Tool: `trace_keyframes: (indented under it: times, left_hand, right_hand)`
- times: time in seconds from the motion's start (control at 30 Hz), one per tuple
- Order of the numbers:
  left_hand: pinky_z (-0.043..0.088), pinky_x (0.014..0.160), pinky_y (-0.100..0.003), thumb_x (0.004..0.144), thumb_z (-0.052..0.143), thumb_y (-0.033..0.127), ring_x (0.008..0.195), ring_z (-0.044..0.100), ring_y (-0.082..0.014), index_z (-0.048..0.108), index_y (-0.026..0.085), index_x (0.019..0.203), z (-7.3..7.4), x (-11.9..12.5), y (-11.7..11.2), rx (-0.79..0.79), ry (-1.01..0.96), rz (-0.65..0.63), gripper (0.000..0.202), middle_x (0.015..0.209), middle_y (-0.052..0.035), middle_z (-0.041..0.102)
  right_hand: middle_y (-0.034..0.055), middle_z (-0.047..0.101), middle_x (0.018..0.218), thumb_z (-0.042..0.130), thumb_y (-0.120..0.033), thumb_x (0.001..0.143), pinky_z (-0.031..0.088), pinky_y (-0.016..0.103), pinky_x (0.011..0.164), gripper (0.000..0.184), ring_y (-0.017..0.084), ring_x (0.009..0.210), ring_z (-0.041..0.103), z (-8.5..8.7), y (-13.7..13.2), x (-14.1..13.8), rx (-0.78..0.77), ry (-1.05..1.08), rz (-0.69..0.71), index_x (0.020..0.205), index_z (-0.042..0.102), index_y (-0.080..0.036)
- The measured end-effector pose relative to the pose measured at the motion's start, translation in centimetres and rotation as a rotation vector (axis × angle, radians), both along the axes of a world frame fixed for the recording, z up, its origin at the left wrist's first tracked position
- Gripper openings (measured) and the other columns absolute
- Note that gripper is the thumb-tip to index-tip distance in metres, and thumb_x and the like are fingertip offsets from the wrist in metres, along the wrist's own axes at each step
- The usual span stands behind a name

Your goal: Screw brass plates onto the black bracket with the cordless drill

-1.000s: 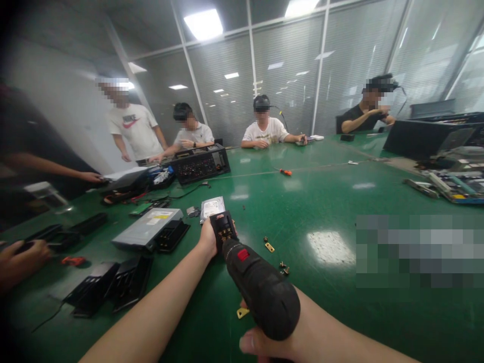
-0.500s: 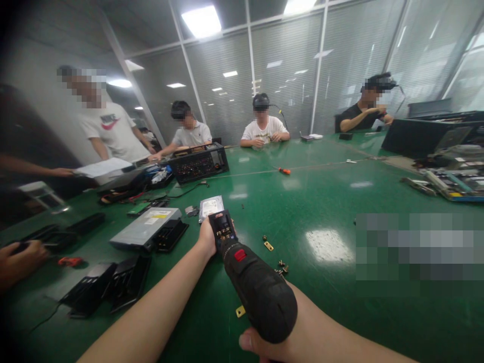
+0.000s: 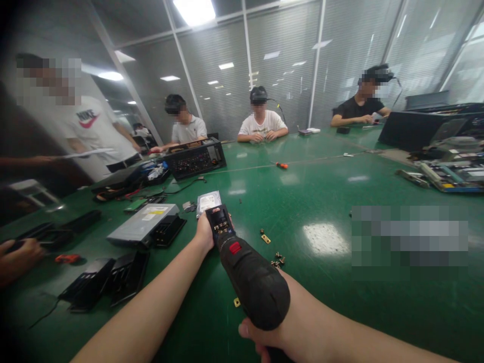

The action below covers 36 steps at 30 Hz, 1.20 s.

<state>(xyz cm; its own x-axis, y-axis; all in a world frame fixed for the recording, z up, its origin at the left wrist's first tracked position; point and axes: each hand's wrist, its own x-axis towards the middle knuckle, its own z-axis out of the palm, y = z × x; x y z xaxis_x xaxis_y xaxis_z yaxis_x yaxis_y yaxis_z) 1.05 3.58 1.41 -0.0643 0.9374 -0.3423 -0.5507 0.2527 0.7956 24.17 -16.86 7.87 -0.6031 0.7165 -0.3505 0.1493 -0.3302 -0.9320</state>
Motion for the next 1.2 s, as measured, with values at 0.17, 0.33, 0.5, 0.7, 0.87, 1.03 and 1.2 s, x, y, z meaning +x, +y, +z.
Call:
trace_keyframes:
  times: [0.17,0.33,0.5,0.7,0.87,1.03,1.2]
  left_hand:
    - [0.059,0.055,-0.037,0.087,0.065,0.029,0.052,0.067,-0.0256,0.071,0.019,0.098,-0.1,-0.2,0.0,0.019,0.017,-0.013,0.016,0.066,-0.0033,0.068]
    - [0.059,0.054,-0.036,0.09,0.063,0.03,0.053,0.067,-0.0254,0.07,0.02,0.095,-0.3,-0.2,0.1,0.024,0.006,-0.024,0.014,0.067,-0.0047,0.069]
    - [0.059,0.053,-0.036,0.091,0.063,0.031,0.053,0.066,-0.0255,0.074,0.018,0.099,-0.3,0.0,0.3,0.008,-0.015,0.001,0.019,0.066,-0.005,0.069]
    - [0.059,0.055,-0.036,0.092,0.06,0.027,0.055,0.067,-0.0254,0.073,0.019,0.094,-0.2,-0.1,0.2,0.011,-0.001,0.014,0.015,0.067,-0.006,0.069]
    - [0.058,0.054,-0.036,0.094,0.059,0.027,0.054,0.066,-0.0254,0.069,0.02,0.089,-0.2,0.1,0.3,0.019,-0.001,0.025,0.014,0.066,-0.0068,0.069]
    - [0.059,0.055,-0.035,0.093,0.06,0.027,0.054,0.068,-0.025,0.069,0.02,0.089,-0.3,0.0,0.3,0.021,-0.002,0.006,0.012,0.067,-0.0062,0.069]
    - [0.061,0.054,-0.036,0.094,0.061,0.03,0.053,0.067,-0.0252,0.071,0.02,0.093,-0.3,0.0,0.3,0.011,-0.014,0.004,0.015,0.066,-0.0052,0.068]
  right_hand:
    - [-0.0099,0.065,0.068,0.082,-0.045,0.076,0.042,0.026,0.061,0.046,0.011,0.057,0.059,0.9,0.0,-0.2,0.009,-0.052,-0.002,0.106,0.054,-0.026]
    - [-0.0094,0.064,0.071,0.083,-0.044,0.074,0.043,0.026,0.06,0.047,0.011,0.058,0.06,1.3,0.0,-0.4,-0.001,-0.028,-0.014,0.105,0.053,-0.026]
    - [-0.0095,0.064,0.069,0.086,-0.045,0.075,0.045,0.027,0.061,0.049,0.012,0.058,0.061,1.3,-0.1,-0.1,0.007,-0.038,0.003,0.106,0.053,-0.026]
    - [-0.0082,0.067,0.07,0.092,-0.052,0.077,0.048,0.028,0.064,0.055,0.012,0.06,0.062,1.1,0.1,0.0,0.012,-0.041,0.017,0.107,0.054,-0.025]
    - [-0.0101,0.066,0.067,0.089,-0.044,0.079,0.05,0.028,0.065,0.051,0.013,0.06,0.062,0.9,0.1,0.0,0.016,-0.044,0.016,0.109,0.052,-0.026]
    - [-0.0089,0.066,0.067,0.085,-0.043,0.079,0.048,0.028,0.063,0.045,0.013,0.059,0.062,0.9,0.1,0.0,0.023,-0.038,0.02,0.106,0.054,-0.026]
    - [-0.0077,0.066,0.068,0.081,-0.047,0.079,0.048,0.029,0.065,0.041,0.013,0.06,0.062,0.9,0.0,0.1,0.036,-0.056,0.02,0.103,0.056,-0.025]
